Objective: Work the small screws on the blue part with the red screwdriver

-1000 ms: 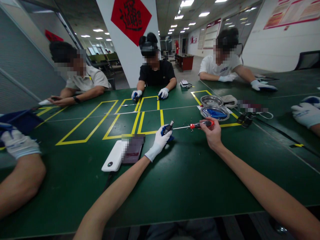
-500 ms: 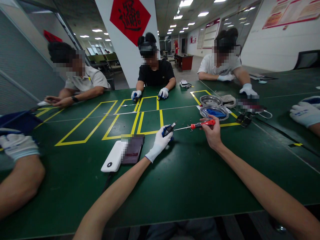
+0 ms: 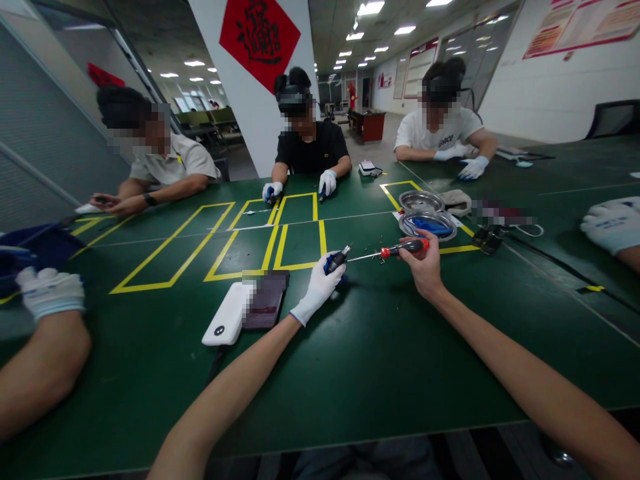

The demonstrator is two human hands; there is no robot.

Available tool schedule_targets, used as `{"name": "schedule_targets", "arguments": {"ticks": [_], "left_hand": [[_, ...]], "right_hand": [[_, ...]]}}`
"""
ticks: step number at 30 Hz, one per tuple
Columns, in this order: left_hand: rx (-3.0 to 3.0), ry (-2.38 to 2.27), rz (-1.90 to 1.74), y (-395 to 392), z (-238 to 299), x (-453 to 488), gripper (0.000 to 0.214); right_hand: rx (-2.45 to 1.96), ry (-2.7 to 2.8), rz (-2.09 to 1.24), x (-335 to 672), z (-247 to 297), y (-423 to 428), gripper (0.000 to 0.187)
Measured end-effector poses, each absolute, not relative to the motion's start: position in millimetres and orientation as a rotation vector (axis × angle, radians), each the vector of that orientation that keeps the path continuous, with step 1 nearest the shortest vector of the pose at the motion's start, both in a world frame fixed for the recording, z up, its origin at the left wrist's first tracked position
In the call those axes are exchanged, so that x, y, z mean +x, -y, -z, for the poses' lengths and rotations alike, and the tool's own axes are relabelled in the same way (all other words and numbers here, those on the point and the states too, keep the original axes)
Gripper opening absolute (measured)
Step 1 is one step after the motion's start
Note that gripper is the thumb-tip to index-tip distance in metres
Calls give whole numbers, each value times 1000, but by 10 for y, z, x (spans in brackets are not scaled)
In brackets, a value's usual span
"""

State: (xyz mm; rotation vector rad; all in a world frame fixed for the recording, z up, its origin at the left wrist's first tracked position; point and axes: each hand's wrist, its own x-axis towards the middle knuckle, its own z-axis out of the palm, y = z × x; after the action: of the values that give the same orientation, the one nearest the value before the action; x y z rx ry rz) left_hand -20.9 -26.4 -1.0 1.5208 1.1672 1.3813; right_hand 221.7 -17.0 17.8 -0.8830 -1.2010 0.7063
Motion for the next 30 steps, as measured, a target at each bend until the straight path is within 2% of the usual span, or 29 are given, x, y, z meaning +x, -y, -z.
{"name": "schedule_targets", "arguments": {"ticks": [8, 15, 30], "left_hand": [[1509, -1187, -1365, 244, 46, -219, 35], [1267, -1019, -1255, 247, 42, -223, 38], [1714, -1191, -1367, 245, 35, -242, 28]], "right_hand": [[-907, 1188, -651, 2198, -164, 160, 57], [-907, 1119, -656, 2215, -142, 133, 52], [-901, 1147, -727, 2206, -125, 149, 54]]}}
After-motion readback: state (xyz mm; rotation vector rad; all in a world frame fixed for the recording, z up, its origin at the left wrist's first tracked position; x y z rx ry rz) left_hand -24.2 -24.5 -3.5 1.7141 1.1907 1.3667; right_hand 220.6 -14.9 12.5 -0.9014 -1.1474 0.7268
